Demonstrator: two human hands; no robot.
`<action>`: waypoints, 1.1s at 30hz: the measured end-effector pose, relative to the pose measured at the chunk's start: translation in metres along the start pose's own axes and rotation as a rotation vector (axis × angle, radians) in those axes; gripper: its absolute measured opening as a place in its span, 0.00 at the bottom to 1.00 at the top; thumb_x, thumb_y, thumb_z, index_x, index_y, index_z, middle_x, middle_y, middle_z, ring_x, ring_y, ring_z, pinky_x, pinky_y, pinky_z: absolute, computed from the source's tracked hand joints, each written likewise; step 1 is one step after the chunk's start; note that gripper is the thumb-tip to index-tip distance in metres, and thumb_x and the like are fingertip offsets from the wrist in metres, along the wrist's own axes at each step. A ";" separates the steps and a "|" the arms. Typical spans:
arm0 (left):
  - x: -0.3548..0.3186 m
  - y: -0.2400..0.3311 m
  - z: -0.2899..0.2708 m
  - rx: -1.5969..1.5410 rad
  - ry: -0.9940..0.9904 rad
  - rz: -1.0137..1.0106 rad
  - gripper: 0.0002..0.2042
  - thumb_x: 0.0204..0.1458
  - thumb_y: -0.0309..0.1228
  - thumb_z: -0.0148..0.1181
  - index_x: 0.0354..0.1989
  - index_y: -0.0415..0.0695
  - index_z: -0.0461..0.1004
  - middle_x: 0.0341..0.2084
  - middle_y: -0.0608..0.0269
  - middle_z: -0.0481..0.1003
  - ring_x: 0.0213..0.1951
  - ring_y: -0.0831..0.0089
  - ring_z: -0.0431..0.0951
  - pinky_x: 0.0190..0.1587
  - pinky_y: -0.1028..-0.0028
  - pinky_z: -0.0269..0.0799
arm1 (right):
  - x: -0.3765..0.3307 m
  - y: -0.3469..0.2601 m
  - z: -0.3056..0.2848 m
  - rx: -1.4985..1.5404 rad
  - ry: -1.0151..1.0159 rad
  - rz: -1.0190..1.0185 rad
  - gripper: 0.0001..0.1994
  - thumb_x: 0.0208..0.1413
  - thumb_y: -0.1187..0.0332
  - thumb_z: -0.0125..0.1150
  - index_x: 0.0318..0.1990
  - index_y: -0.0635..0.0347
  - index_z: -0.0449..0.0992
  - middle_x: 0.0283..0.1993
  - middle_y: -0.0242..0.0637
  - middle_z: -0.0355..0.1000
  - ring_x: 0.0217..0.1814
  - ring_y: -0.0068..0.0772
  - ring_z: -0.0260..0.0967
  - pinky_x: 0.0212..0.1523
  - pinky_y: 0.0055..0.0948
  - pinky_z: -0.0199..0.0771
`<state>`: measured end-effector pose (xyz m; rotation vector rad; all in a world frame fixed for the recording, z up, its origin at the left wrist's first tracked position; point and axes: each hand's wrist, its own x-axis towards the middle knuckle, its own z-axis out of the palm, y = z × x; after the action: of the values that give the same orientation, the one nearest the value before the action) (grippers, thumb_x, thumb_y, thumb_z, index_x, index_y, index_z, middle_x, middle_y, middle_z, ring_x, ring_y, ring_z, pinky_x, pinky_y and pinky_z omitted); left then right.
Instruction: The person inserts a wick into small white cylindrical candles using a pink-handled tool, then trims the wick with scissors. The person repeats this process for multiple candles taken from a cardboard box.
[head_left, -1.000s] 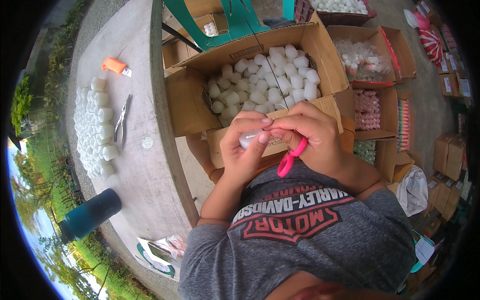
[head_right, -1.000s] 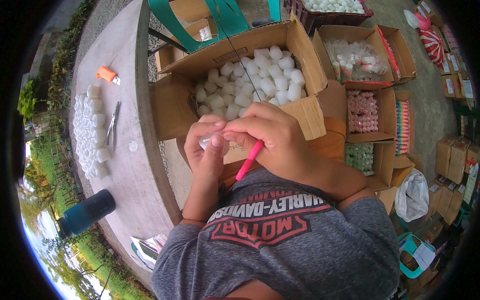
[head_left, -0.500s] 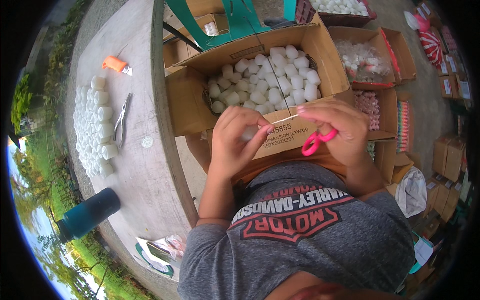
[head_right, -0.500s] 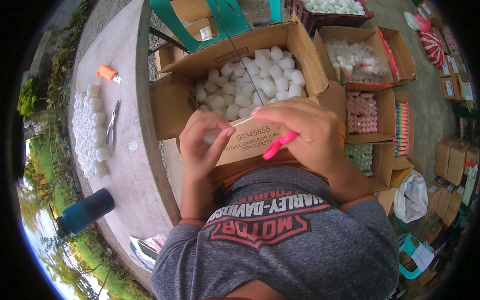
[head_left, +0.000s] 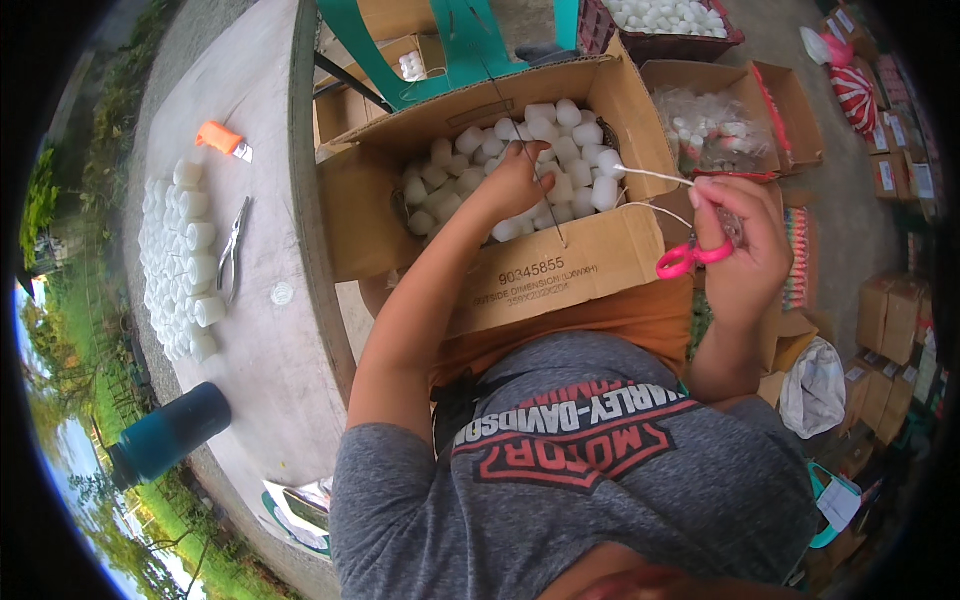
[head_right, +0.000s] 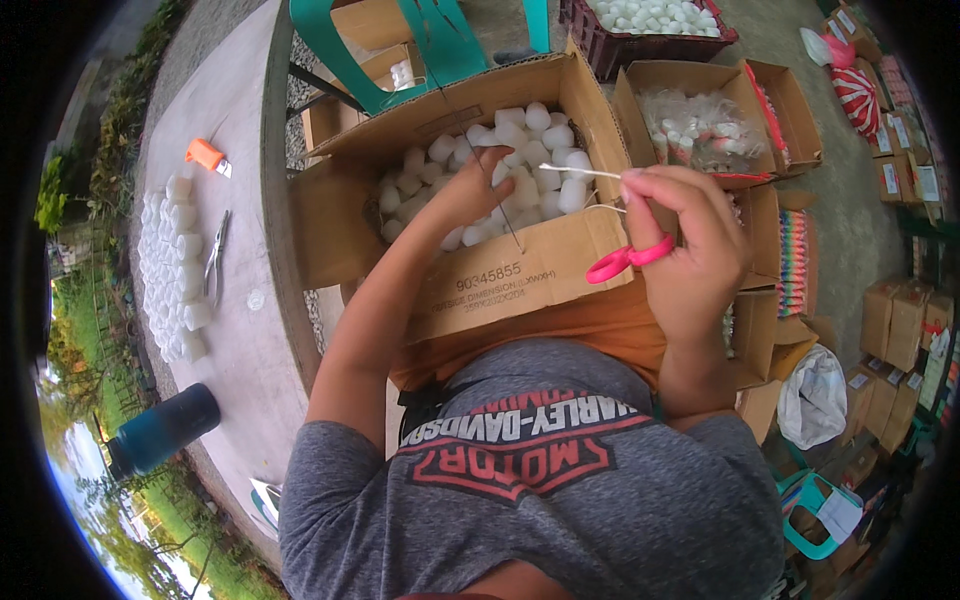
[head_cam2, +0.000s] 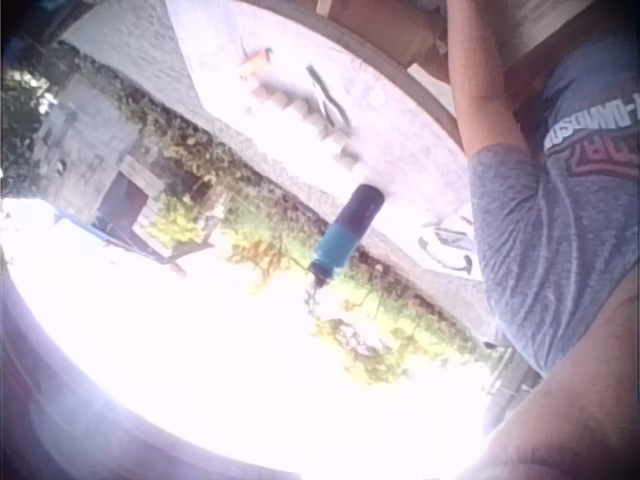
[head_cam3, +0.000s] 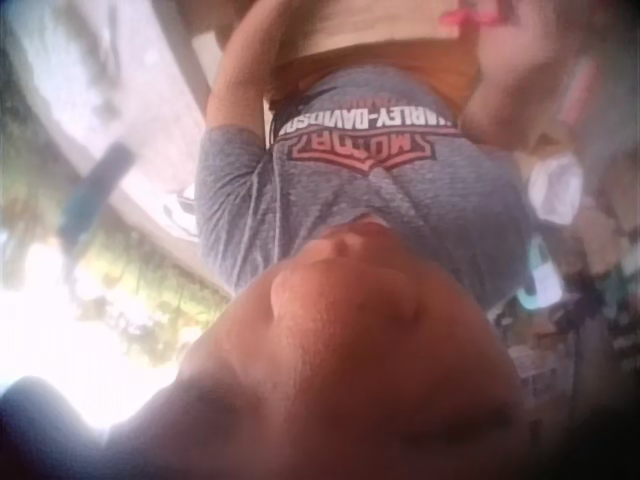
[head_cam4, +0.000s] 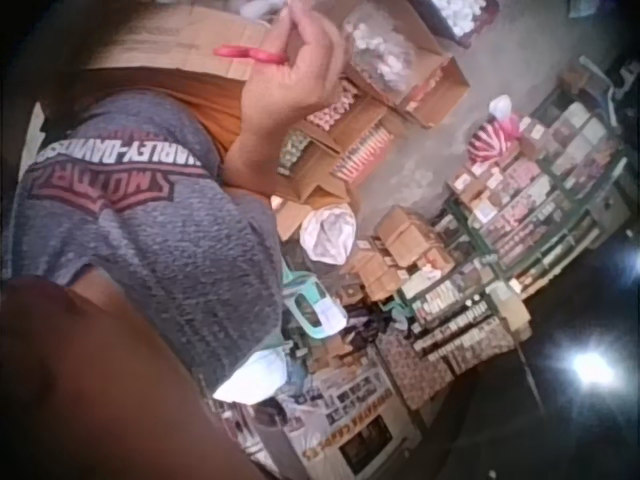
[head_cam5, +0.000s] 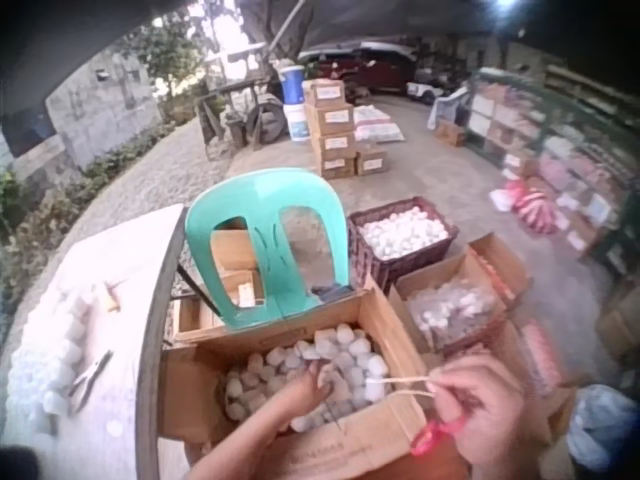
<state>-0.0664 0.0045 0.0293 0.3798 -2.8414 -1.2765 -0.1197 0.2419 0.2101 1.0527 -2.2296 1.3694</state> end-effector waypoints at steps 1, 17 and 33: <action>0.005 -0.004 0.003 0.163 -0.031 0.107 0.20 0.47 0.33 0.58 0.50 0.45 0.68 0.48 0.53 0.69 0.45 0.52 0.73 0.47 0.61 0.71 | -0.001 0.001 0.000 -0.027 -0.003 -0.008 0.11 0.42 0.82 0.66 0.36 0.64 0.77 0.34 0.40 0.74 0.36 0.33 0.73 0.38 0.28 0.72; -0.075 0.036 -0.063 -1.478 0.409 -0.392 0.20 0.57 0.44 0.52 0.49 0.41 0.66 0.43 0.51 0.74 0.42 0.66 0.77 0.43 0.68 0.75 | -0.016 0.000 0.026 0.074 -0.146 -0.076 0.12 0.48 0.82 0.59 0.40 0.62 0.69 0.34 0.40 0.69 0.29 0.41 0.68 0.30 0.32 0.69; -0.133 0.094 -0.069 -2.050 0.345 -0.068 0.22 0.61 0.47 0.43 0.55 0.41 0.60 0.53 0.49 0.65 0.50 0.64 0.72 0.53 0.68 0.72 | -0.014 -0.054 0.051 0.139 -0.274 -0.344 0.15 0.42 0.75 0.68 0.40 0.61 0.75 0.25 0.34 0.71 0.22 0.30 0.70 0.20 0.26 0.68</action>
<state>0.0495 0.0430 0.1571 0.3968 -0.3004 -2.6480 -0.0653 0.1890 0.2110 1.6721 -2.0198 1.3050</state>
